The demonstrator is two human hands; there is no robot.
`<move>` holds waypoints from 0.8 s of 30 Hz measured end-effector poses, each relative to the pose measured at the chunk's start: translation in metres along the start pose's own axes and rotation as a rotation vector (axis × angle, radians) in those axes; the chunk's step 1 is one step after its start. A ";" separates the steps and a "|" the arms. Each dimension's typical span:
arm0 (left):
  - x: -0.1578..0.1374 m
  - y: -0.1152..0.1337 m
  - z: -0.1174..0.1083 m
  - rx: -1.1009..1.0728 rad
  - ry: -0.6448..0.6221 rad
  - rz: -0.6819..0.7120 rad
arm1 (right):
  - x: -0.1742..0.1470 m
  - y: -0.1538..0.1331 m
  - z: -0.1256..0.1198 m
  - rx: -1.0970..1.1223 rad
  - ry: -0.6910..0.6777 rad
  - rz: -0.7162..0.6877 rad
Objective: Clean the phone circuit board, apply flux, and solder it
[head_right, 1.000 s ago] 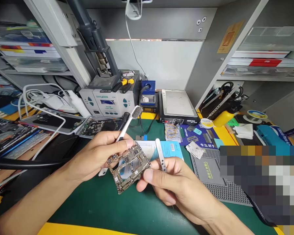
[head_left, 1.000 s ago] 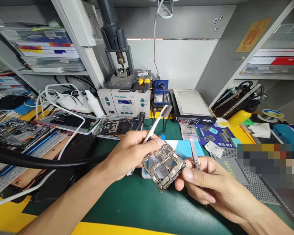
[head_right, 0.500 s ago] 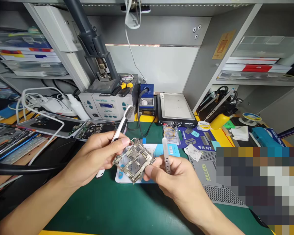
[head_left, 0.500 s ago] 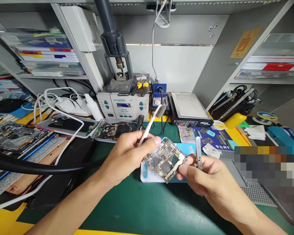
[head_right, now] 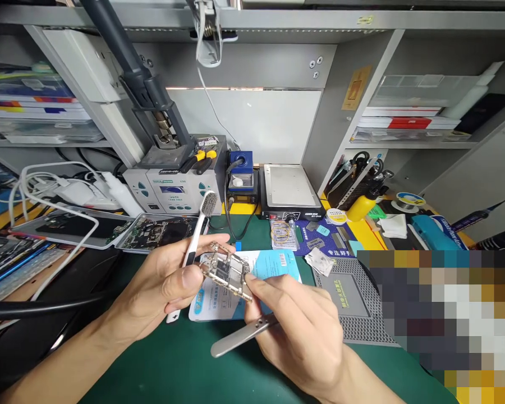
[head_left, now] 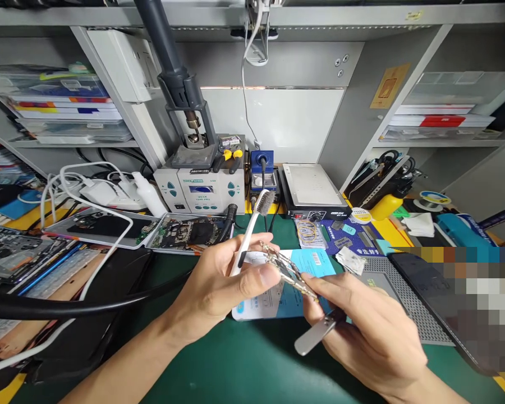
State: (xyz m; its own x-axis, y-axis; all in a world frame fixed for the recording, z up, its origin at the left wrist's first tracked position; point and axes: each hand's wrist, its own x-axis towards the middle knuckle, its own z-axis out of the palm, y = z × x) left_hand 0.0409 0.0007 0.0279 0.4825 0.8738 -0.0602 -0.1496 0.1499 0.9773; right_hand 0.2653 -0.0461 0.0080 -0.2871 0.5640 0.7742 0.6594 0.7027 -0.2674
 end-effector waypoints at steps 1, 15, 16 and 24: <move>0.001 0.001 0.001 -0.023 0.001 0.000 | 0.000 0.000 -0.001 -0.022 -0.010 -0.023; 0.002 0.000 -0.001 -0.115 -0.023 -0.025 | 0.003 0.001 -0.005 -0.050 0.006 -0.096; 0.002 0.000 -0.001 -0.114 -0.031 -0.022 | 0.003 0.001 -0.005 -0.043 0.004 -0.099; 0.001 -0.001 0.002 -0.103 -0.033 -0.015 | 0.005 -0.002 -0.005 0.000 0.020 -0.082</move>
State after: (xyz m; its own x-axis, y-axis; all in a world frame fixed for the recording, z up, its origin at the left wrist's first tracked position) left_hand 0.0433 0.0007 0.0273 0.5129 0.8559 -0.0663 -0.2294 0.2111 0.9502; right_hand 0.2661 -0.0470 0.0154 -0.3262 0.4964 0.8045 0.6344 0.7459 -0.2030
